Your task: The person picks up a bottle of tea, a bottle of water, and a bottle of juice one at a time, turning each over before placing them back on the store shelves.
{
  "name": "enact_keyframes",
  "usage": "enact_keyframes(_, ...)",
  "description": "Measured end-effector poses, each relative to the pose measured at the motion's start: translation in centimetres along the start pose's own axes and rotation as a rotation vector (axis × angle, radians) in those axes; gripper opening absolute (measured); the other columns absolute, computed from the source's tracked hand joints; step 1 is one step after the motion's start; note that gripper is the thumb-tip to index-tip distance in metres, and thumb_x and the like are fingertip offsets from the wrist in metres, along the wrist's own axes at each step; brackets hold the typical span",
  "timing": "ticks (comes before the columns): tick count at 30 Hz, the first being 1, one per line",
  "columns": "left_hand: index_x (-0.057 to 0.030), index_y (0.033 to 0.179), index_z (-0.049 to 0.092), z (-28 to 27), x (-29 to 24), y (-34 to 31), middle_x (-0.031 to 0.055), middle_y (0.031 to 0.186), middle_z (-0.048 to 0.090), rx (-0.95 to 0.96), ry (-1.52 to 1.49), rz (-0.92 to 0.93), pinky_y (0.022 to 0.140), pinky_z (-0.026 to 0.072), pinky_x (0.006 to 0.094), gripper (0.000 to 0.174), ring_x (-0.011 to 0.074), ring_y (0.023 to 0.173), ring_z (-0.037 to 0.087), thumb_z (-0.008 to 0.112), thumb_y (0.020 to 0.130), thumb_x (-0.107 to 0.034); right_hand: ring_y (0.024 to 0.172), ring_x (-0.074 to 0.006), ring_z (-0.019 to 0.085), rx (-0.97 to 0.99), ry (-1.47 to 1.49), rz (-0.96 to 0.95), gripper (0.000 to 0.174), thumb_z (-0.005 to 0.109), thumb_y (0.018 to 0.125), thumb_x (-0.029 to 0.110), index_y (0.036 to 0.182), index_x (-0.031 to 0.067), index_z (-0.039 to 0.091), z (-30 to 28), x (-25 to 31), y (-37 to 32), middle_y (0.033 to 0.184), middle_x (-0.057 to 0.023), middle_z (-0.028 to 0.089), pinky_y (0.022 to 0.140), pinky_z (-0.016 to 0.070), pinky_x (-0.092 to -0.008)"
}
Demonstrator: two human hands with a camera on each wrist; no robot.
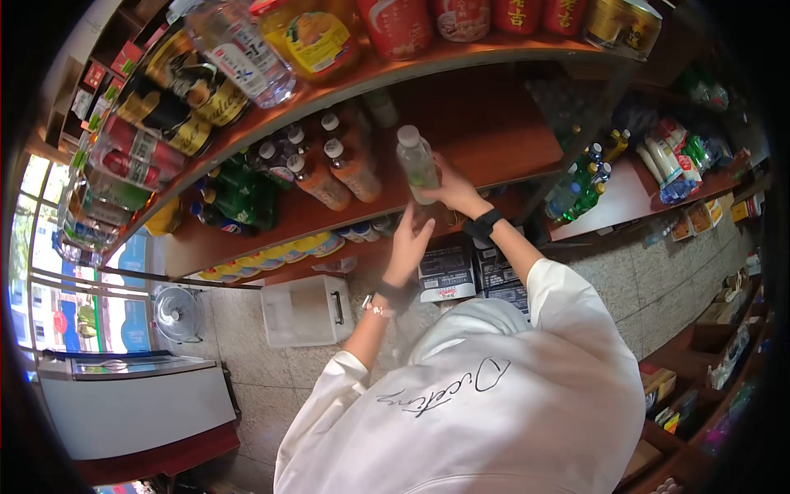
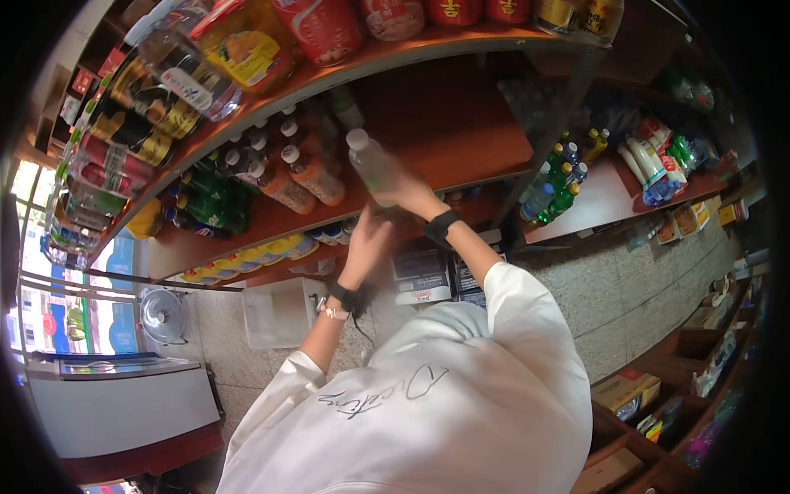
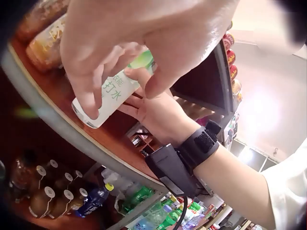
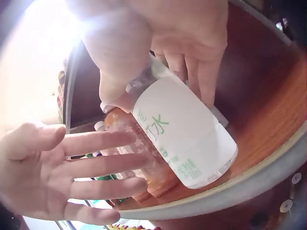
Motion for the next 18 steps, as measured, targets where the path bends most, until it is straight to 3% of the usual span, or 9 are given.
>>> enact_keyframes(2, -0.0007, 0.15, 0.023, 0.0, 0.5, 2.8, 0.0165, 0.12, 0.059, 0.06, 0.148, -0.034, 0.086, 0.0483, 0.0294, 0.072, 0.0167, 0.102, 0.059, 0.062, 0.092, -0.019, 0.117, -0.0275, 0.057, 0.0, 0.041, 0.021, 0.073, 0.078, 0.074, 0.019, 0.136, 0.0035, 0.041, 0.4, -3.2, 2.6, 0.125, -0.0177, 0.058, 0.095, 0.0462, -0.0367)
enact_keyframes(4, -0.0019, 0.15, 0.022, 0.7, 0.0, 5.4, 0.0134, 0.111, 0.061, 0.034, 0.066, 0.1, 0.087, 0.0477, 0.0299, 0.073, 0.017, 0.098, 0.059, 0.061, 0.09, -0.014, 0.106, -0.0398, 0.061, -0.045, -0.091, -0.158, 0.08, 0.078, 0.071, 0.029, 0.137, 0.0076, 0.039, 0.2, -4.6, 4.6, 0.117, -0.0224, 0.061, 0.087, 0.0501, -0.0442)
enact_keyframes(6, -0.001, 0.15, 0.021, 0.7, 0.4, 7.2, 0.0123, 0.105, 0.062, 0.04, 0.133, 0.126, 0.085, 0.0478, 0.0305, 0.074, 0.018, 0.095, 0.059, 0.06, 0.088, -0.012, 0.104, -0.0389, 0.062, -0.09, -0.032, -0.093, 0.075, 0.078, 0.07, 0.025, 0.134, 0.0065, 0.044, -0.9, -3.2, 5.4, 0.111, -0.0224, 0.063, 0.087, 0.0501, -0.0428)
enact_keyframes(11, 0.0042, 0.143, 0.032, 0.3, 0.6, 11.7, 0.0119, 0.091, 0.06, 0.061, 0.197, 0.079, 0.075, 0.0483, 0.0342, 0.065, 0.0214, 0.084, 0.059, 0.058, 0.084, -0.006, 0.099, -0.036, 0.063, -0.141, 0.014, -0.361, 0.061, 0.077, 0.072, 0.02, 0.125, 0.0046, 0.053, -2.6, -1.1, 8.6, 0.106, -0.021, 0.063, 0.085, 0.0501, -0.0399)
enact_keyframes(13, 0.0061, 0.127, 0.045, -0.1, -1.2, 13.4, 0.0138, 0.088, 0.059, -0.051, 0.402, 0.283, 0.068, 0.0471, 0.0378, 0.048, 0.0245, 0.078, 0.059, 0.06, 0.084, -0.009, 0.101, -0.0308, 0.062, -0.118, 0.037, -0.396, 0.062, 0.077, 0.071, 0.016, 0.125, 0.0031, 0.051, -2.8, -0.9, 10.1, 0.108, -0.0175, 0.062, 0.086, 0.0485, -0.0378)
enact_keyframes(14, 0.0061, 0.127, 0.045, -0.5, 0.8, 15.1, 0.0138, 0.088, 0.059, -0.046, 0.42, 0.298, 0.068, 0.0471, 0.0378, 0.048, 0.0245, 0.078, 0.059, 0.06, 0.084, -0.009, 0.102, -0.0255, 0.06, -0.073, 0.053, -0.423, 0.063, 0.076, 0.069, 0.012, 0.125, 0.0015, 0.049, -2.5, -0.9, 10.9, 0.109, -0.0141, 0.061, 0.088, 0.047, -0.0356)
enact_keyframes(16, 0.0036, 0.116, 0.05, -0.9, 5.2, 18.1, 0.0157, 0.086, 0.059, 0.033, 0.66, 0.485, 0.065, 0.0473, 0.039, 0.036, 0.0268, 0.074, 0.06, 0.06, 0.084, -0.01, 0.102, -0.0268, 0.06, -0.115, -0.04, -0.399, 0.063, 0.076, 0.069, 0.013, 0.125, 0.0021, 0.05, -2.8, -2.1, 12.2, 0.11, -0.0142, 0.061, 0.088, 0.0474, -0.0364)
enact_keyframes(17, 0.0019, 0.111, 0.055, -0.7, 2.8, 17.7, 0.0173, 0.087, 0.062, 0.054, 0.465, 0.295, 0.069, 0.0486, 0.0421, 0.031, 0.0312, 0.076, 0.061, 0.06, 0.084, -0.013, 0.102, -0.0281, 0.061, -0.145, -0.138, -0.354, 0.063, 0.077, 0.07, 0.015, 0.125, 0.0027, 0.05, -2.9, -2.9, 12.9, 0.11, -0.0143, 0.061, 0.087, 0.0478, -0.0372)
enact_keyframes(18, 0.0019, 0.111, 0.055, -1.8, 1.8, 18.0, 0.0173, 0.087, 0.062, 0.057, 0.49, 0.303, 0.069, 0.0486, 0.0421, 0.031, 0.0312, 0.076, 0.061, 0.06, 0.084, -0.013, 0.102, -0.0281, 0.061, -0.16, -0.12, -0.365, 0.063, 0.077, 0.07, 0.015, 0.125, 0.0027, 0.05, -3.1, -3.1, 13.3, 0.11, -0.0143, 0.061, 0.087, 0.0478, -0.0372)
Point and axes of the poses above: each hand's wrist, its own y-axis towards the middle knuckle, its own z-axis out of the palm, x = y × z, the point moved 7 cm from there along y, towards the middle knuckle
